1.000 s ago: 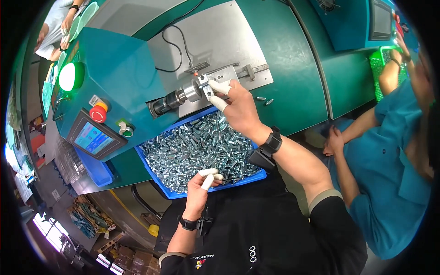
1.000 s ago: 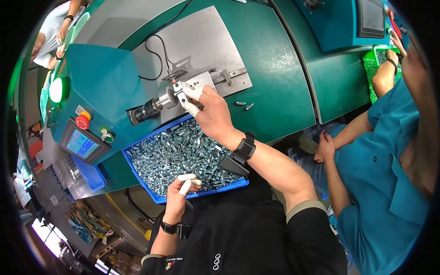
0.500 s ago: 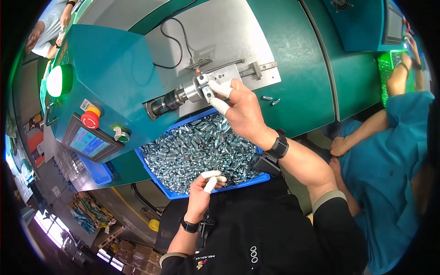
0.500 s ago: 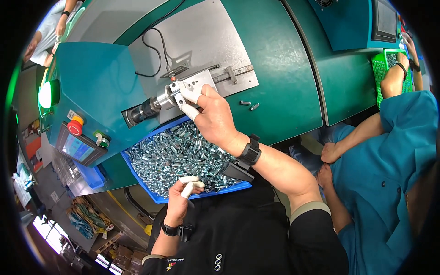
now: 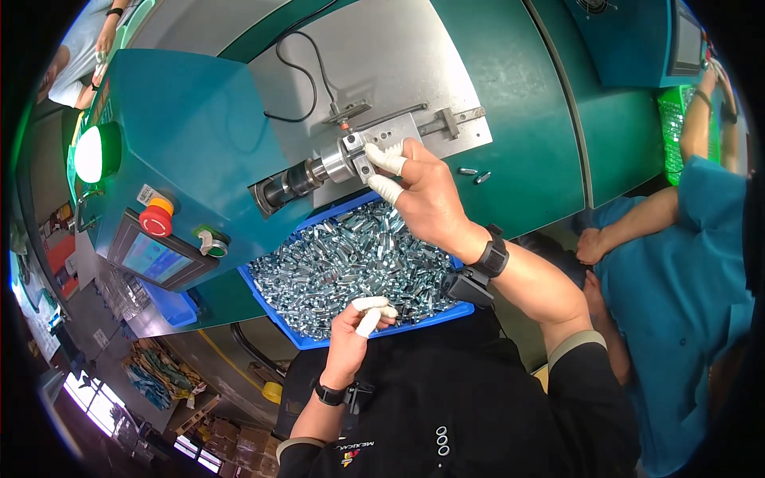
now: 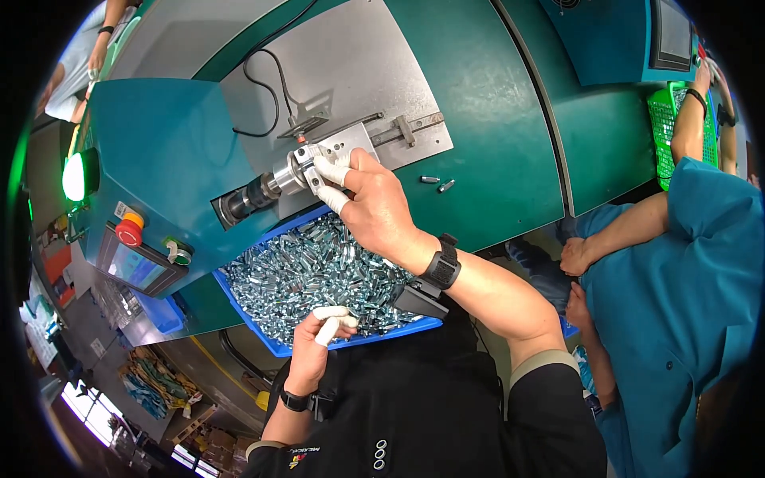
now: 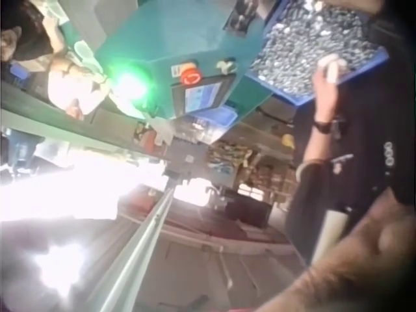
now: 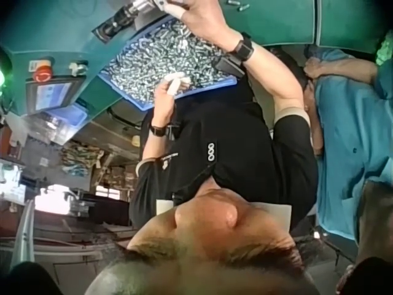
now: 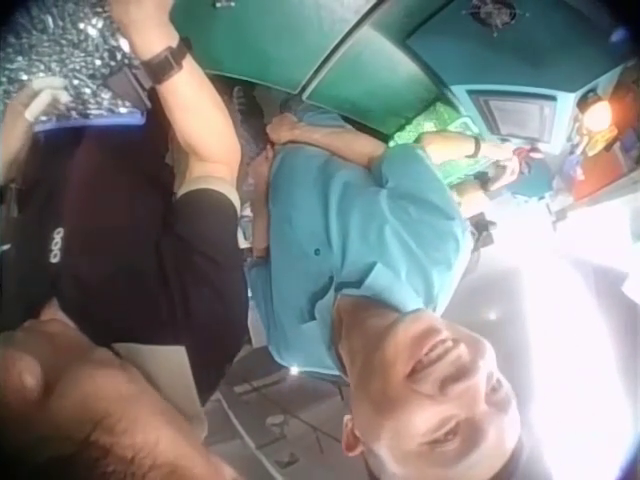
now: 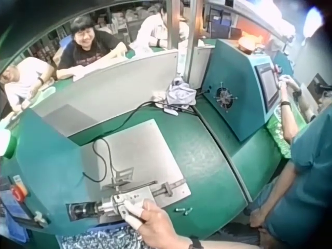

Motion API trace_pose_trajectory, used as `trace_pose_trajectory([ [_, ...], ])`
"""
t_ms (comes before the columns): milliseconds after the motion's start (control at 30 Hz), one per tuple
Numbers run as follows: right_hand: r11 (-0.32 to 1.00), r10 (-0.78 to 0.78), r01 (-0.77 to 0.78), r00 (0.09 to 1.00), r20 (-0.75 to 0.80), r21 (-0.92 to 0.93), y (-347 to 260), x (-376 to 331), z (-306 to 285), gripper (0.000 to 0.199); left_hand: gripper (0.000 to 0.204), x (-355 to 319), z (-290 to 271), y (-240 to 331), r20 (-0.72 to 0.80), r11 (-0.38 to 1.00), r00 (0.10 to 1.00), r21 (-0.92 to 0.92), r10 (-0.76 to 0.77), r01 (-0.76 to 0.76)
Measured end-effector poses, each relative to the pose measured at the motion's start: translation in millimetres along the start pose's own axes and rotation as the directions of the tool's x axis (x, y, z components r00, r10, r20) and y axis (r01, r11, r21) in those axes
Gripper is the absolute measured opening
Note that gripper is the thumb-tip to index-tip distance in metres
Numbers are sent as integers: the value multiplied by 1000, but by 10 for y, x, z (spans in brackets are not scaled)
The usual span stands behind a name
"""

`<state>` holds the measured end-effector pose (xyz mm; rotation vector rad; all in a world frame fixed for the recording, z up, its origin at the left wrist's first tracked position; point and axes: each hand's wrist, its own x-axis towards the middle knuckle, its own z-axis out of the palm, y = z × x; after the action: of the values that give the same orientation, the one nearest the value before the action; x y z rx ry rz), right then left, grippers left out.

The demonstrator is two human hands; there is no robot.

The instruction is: The person carries a blue bin of metal components to a machine and repeatedly places a component into the machine's clamp by hand. After each cycle, the person removes the component and places it back into the blue bin.

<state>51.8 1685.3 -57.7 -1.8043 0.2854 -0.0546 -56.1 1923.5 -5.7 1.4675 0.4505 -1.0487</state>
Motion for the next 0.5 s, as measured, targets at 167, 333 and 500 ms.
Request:
trace_pose_trajectory([
  [167,1000,-6,6,1000,0,-1,32,4,-28,39,21,-1,23,56,12,1000,1000,3,10,-10],
  [333,999,36,-36,999,4,32,37,1,-40,40,21,-26,43,101,13,1000,1000,-1,29,-29],
  [500,991,99,-88,989,-110,101,11,26,-100,39,21,-90,35,112,6,997,997,-12,76,-76],
])
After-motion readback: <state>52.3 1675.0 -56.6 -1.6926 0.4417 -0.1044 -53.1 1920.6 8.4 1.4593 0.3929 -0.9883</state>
